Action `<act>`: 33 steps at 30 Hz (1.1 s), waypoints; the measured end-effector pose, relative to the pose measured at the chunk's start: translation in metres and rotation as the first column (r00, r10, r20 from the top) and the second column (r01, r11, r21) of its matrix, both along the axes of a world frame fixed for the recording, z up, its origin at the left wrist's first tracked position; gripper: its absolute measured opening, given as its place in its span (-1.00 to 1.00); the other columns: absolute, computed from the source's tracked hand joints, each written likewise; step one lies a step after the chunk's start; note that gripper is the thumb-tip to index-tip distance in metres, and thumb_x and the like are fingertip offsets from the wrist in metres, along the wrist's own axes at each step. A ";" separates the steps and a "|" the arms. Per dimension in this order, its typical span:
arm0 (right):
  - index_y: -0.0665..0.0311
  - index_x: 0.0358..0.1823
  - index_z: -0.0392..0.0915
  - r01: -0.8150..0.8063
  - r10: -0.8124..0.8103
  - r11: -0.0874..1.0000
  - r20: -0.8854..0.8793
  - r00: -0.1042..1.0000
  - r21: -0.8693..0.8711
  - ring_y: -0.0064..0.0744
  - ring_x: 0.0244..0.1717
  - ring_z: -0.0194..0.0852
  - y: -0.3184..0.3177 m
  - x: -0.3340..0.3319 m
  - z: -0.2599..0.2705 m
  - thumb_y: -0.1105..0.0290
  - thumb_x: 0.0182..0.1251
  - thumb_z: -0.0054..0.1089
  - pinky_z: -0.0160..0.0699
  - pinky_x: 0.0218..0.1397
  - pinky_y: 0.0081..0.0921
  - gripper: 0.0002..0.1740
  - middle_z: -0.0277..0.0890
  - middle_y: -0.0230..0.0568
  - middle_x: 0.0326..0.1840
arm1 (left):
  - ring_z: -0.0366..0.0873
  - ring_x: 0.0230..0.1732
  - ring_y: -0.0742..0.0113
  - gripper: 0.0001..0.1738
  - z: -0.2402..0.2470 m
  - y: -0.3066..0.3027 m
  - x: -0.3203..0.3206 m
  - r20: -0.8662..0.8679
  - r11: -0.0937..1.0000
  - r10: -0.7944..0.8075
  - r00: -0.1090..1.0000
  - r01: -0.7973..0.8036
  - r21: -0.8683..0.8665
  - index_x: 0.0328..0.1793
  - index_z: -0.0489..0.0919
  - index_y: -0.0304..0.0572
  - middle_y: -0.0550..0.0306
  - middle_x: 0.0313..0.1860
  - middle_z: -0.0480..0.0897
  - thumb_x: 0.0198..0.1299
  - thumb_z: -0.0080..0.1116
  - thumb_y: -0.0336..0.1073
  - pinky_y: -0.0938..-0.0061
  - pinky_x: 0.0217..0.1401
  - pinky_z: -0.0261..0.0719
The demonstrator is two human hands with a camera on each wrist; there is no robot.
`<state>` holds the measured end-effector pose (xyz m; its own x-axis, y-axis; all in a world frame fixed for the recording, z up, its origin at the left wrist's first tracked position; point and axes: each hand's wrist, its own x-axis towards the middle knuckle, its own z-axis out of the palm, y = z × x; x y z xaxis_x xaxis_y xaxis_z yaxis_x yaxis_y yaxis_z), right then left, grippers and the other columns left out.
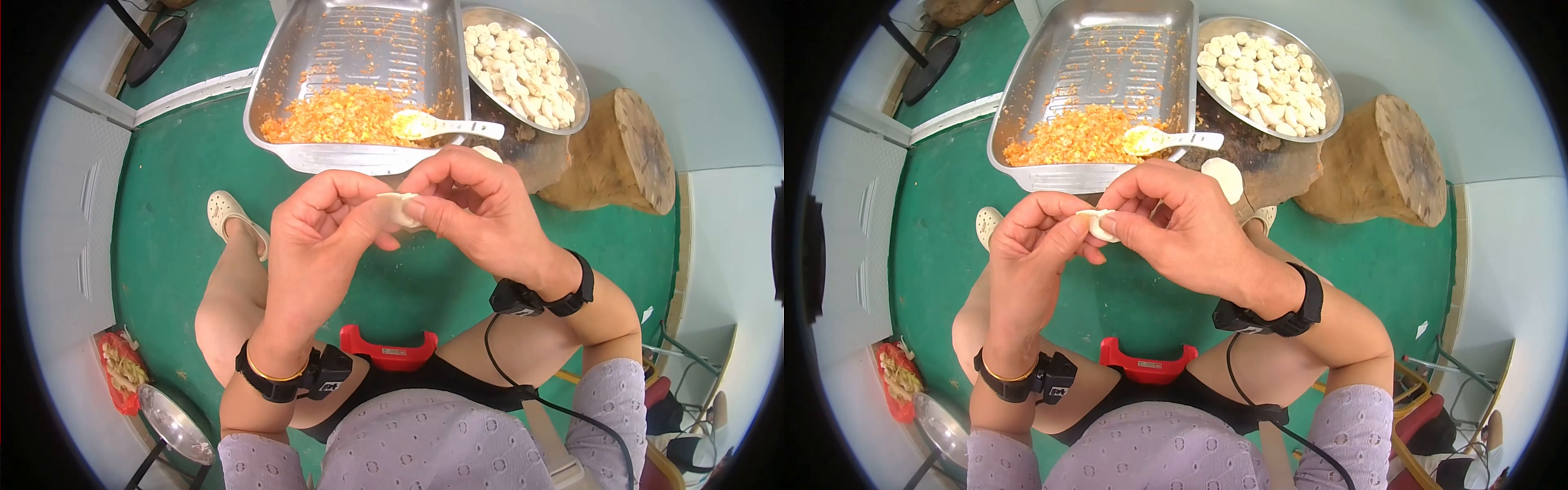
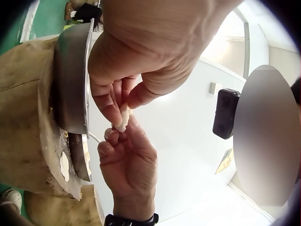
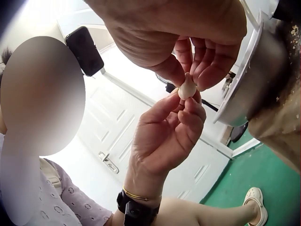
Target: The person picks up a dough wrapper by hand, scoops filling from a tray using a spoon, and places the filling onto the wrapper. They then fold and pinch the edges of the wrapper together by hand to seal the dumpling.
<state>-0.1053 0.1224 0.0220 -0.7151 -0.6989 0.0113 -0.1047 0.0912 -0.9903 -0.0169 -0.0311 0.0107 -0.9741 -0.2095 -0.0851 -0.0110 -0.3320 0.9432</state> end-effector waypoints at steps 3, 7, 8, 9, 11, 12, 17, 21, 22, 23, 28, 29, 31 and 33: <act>0.28 -0.32 0.55 0.009 -0.009 1.000 0.032 0.999 0.004 -0.83 -0.48 0.32 0.000 0.000 0.001 0.46 0.19 0.23 0.30 -0.45 -0.80 -0.93 0.50 -0.49 -0.46 | 0.57 -0.34 0.45 -0.90 0.000 0.001 0.000 -0.013 1.000 0.007 1.000 -0.008 -0.008 -0.16 0.52 -0.35 0.08 -0.31 0.62 0.23 0.06 -0.48 0.58 -0.31 0.58; 0.29 -0.33 0.55 0.004 -0.004 1.000 0.028 1.000 -0.012 -0.82 -0.46 0.33 0.000 -0.001 0.000 0.47 0.19 0.23 0.31 -0.44 -0.80 -0.93 0.49 -0.49 -0.45 | 0.57 -0.34 0.45 -0.90 0.000 0.001 0.000 -0.019 1.000 0.005 1.000 -0.005 -0.012 -0.16 0.53 -0.35 0.09 -0.32 0.62 0.23 0.06 -0.48 0.59 -0.31 0.58; 0.29 -0.33 0.55 0.004 -0.004 1.000 0.011 1.000 -0.016 -0.82 -0.46 0.33 0.001 -0.001 -0.001 0.47 0.19 0.23 0.30 -0.44 -0.80 -0.93 0.49 -0.49 -0.45 | 0.57 -0.34 0.46 -0.90 0.001 0.001 0.000 -0.020 1.000 0.009 1.000 -0.009 -0.013 -0.16 0.52 -0.35 0.10 -0.32 0.62 0.23 0.06 -0.48 0.59 -0.31 0.58; 0.29 -0.33 0.55 0.004 -0.004 1.000 0.012 1.000 -0.016 -0.82 -0.46 0.33 0.001 -0.001 -0.001 0.47 0.19 0.23 0.30 -0.44 -0.80 -0.93 0.49 -0.49 -0.45 | 0.57 -0.34 0.46 -0.91 0.001 0.001 -0.001 -0.021 1.000 0.012 1.000 -0.013 -0.014 -0.17 0.52 -0.35 0.10 -0.33 0.62 0.23 0.05 -0.48 0.60 -0.31 0.58; 0.30 -0.33 0.54 0.001 0.000 1.000 0.026 1.000 -0.029 -0.81 -0.45 0.33 0.001 -0.001 0.000 0.48 0.19 0.23 0.30 -0.44 -0.80 -0.93 0.48 -0.48 -0.43 | 0.56 -0.35 0.46 -0.91 0.001 0.003 -0.001 -0.017 1.000 0.018 1.000 -0.019 -0.024 -0.17 0.52 -0.34 0.10 -0.33 0.62 0.24 0.05 -0.49 0.60 -0.31 0.58; 0.30 -0.33 0.54 0.001 0.000 1.000 0.027 1.000 -0.029 -0.81 -0.45 0.33 0.001 -0.001 0.000 0.48 0.19 0.23 0.30 -0.44 -0.80 -0.93 0.48 -0.48 -0.43 | 0.56 -0.36 0.47 -0.92 0.001 0.003 -0.001 -0.015 0.999 0.025 1.000 -0.026 -0.032 -0.18 0.51 -0.34 0.10 -0.33 0.62 0.24 0.05 -0.49 0.60 -0.31 0.57; 0.28 -0.36 0.53 -0.089 0.098 0.995 -0.310 0.946 0.044 -0.65 -0.49 0.39 0.003 -0.004 0.005 0.54 0.14 0.20 0.35 -0.47 -0.73 -0.95 0.41 -0.37 -0.47 | 0.55 -0.38 0.52 -0.94 0.001 0.004 0.000 0.020 0.999 0.035 0.999 -0.035 -0.013 -0.20 0.51 -0.36 0.14 -0.34 0.60 0.22 0.06 -0.52 0.65 -0.32 0.56; 0.26 -0.38 0.51 -0.090 0.100 0.995 -0.439 0.893 0.044 -0.53 -0.51 0.41 0.002 -0.002 0.005 0.56 0.12 0.18 0.37 -0.52 -0.67 -0.94 0.38 -0.30 -0.49 | 0.52 -0.39 0.60 -0.95 0.002 0.010 0.001 0.015 0.997 0.057 0.998 -0.056 -0.046 -0.22 0.51 -0.38 0.21 -0.36 0.58 0.19 0.07 -0.56 0.71 -0.33 0.53; 0.27 -0.39 0.50 -0.084 0.096 0.995 -0.450 0.888 0.047 -0.51 -0.52 0.42 0.002 -0.002 0.005 0.56 0.12 0.18 0.37 -0.54 -0.66 -0.94 0.39 -0.29 -0.49 | 0.52 -0.39 0.60 -0.95 0.002 0.011 0.001 0.015 0.997 0.055 0.998 -0.055 -0.045 -0.22 0.51 -0.38 0.21 -0.36 0.58 0.19 0.07 -0.56 0.71 -0.33 0.53; 0.27 -0.40 0.49 -0.079 0.093 0.996 -0.460 0.883 0.050 -0.49 -0.52 0.42 0.001 -0.002 0.005 0.56 0.12 0.18 0.37 -0.56 -0.64 -0.95 0.39 -0.29 -0.49 | 0.52 -0.39 0.61 -0.95 0.002 0.012 0.001 -0.004 0.997 0.066 0.998 -0.066 -0.051 -0.22 0.50 -0.38 0.22 -0.36 0.58 0.19 0.07 -0.57 0.72 -0.33 0.52; 0.30 -0.37 0.47 -0.039 0.046 0.999 -0.332 0.942 0.027 -0.54 -0.54 0.41 0.002 0.002 0.003 0.53 0.12 0.20 0.37 -0.56 -0.64 -0.92 0.41 -0.28 -0.48 | 0.53 -0.38 0.52 -0.91 -0.001 0.011 0.003 -0.063 0.990 0.035 0.997 -0.043 -0.136 -0.16 0.50 -0.39 0.14 -0.30 0.60 0.23 0.04 -0.54 0.66 -0.30 0.55; 0.31 -0.36 0.47 -0.020 0.031 0.999 -0.270 0.962 0.043 -0.55 -0.55 0.41 0.002 0.002 0.003 0.53 0.11 0.21 0.37 -0.56 -0.64 -0.90 0.42 -0.28 -0.48 | 0.53 -0.38 0.53 -0.91 -0.001 0.011 0.003 -0.072 0.989 0.042 0.996 -0.052 -0.141 -0.16 0.51 -0.39 0.14 -0.29 0.60 0.22 0.05 -0.54 0.66 -0.30 0.56; 0.31 -0.34 0.48 -0.012 0.022 0.999 -0.303 0.953 0.034 -0.56 -0.56 0.40 0.001 0.002 0.003 0.52 0.11 0.22 0.37 -0.56 -0.64 -0.89 0.42 -0.28 -0.49 | 0.53 -0.38 0.53 -0.90 0.000 0.011 0.003 -0.082 0.987 0.049 0.995 -0.060 -0.146 -0.16 0.51 -0.39 0.13 -0.28 0.60 0.22 0.05 -0.55 0.66 -0.29 0.56; 0.31 -0.32 0.48 -0.004 0.011 1.000 -0.335 0.942 0.024 -0.57 -0.58 0.39 0.001 0.001 0.002 0.52 0.10 0.23 0.37 -0.56 -0.63 -0.87 0.42 -0.29 -0.49 | 0.54 -0.37 0.54 -0.91 0.001 0.011 0.003 -0.095 0.981 0.055 0.994 -0.071 -0.182 -0.17 0.53 -0.39 0.12 -0.27 0.62 0.20 0.07 -0.56 0.66 -0.29 0.57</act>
<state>-0.1042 0.1233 0.0238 -0.6675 -0.7071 0.2332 -0.4305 0.1110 -0.8957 -0.0141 -0.0202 0.0117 -0.9603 -0.2748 0.0473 0.0911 -0.1488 0.9847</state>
